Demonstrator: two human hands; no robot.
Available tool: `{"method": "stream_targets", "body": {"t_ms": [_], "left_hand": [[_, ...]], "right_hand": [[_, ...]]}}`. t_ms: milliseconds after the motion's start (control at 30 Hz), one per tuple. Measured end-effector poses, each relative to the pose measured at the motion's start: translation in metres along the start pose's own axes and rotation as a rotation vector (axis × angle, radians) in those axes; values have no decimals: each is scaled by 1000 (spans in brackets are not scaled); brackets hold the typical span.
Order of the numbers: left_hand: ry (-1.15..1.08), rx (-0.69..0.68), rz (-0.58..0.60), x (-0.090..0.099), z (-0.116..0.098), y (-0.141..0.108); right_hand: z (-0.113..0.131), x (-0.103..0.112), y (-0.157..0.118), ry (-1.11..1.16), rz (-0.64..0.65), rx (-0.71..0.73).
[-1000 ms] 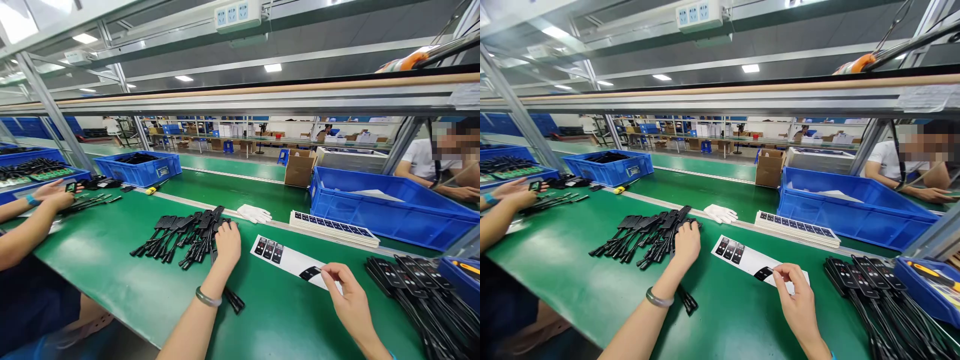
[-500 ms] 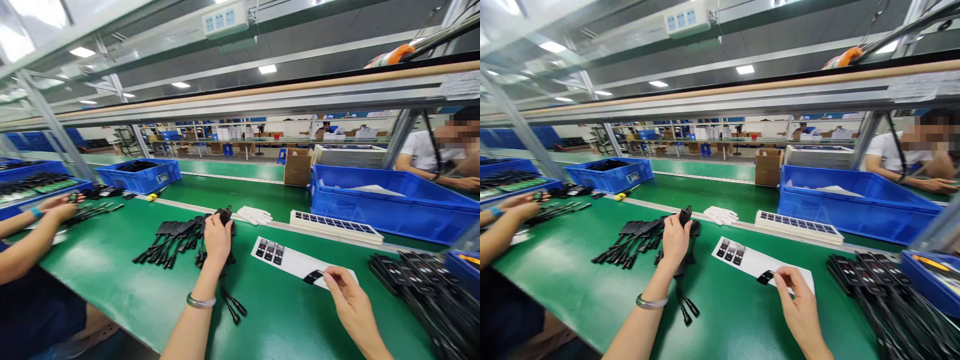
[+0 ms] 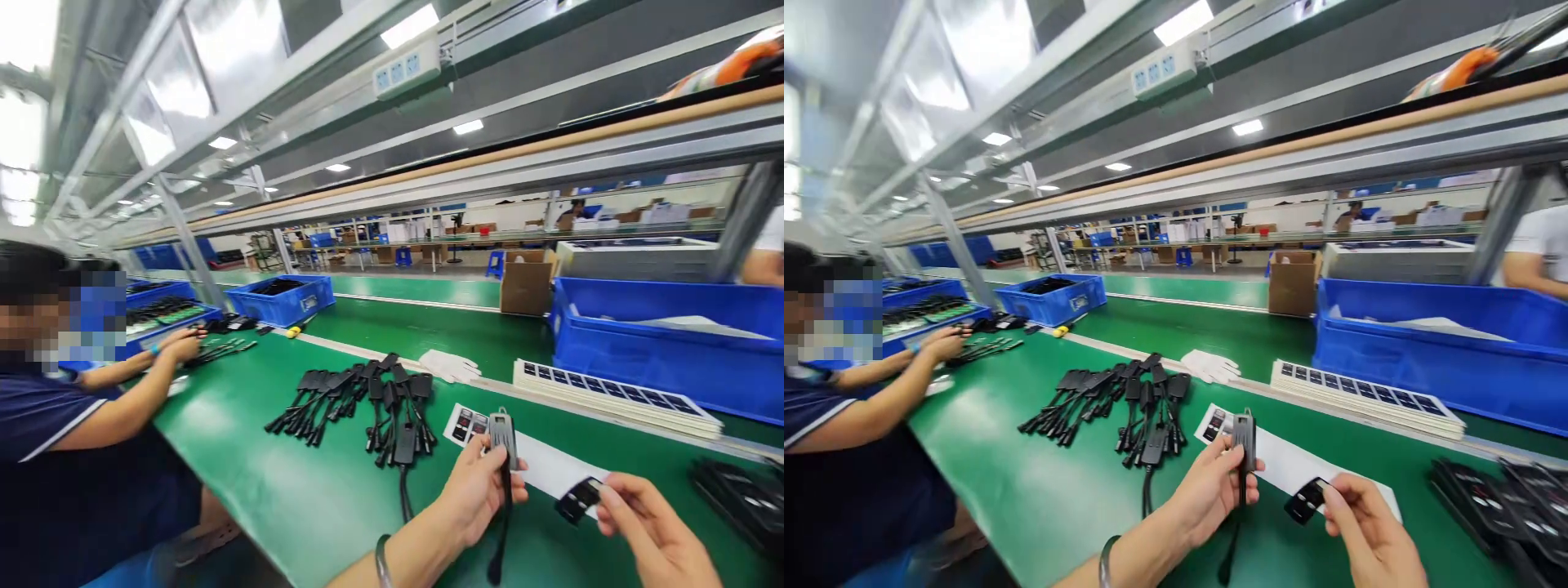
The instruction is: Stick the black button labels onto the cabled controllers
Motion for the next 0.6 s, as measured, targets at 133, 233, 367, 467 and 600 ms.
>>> {"method": "stream_targets", "body": {"t_ms": [133,233,367,467,600], "left_hand": [[41,157,154,-14,23,-13],[77,194,227,-19,26,-19],[108,239,278,-21,25,-21],[116,260,294,-22,26,-22],[124,279,304,-22,26,-23]], "right_hand": [[27,-4,-2,57,18,75],[34,-6,-4,70,49,75],[34,-9,-7,71,98,47],[32,-10,-10,64,119,34],[32,-12,-11,57,136,21]]}}
Point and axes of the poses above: each hand's wrist, its own y-axis towards the middle knuckle, its own x-axis out of the back of the hand, z = x × y, the point moved 1 cm from there along y, towards the middle knuckle, and after that the axes turned 12 degrees about z, right-handed, at the moved point
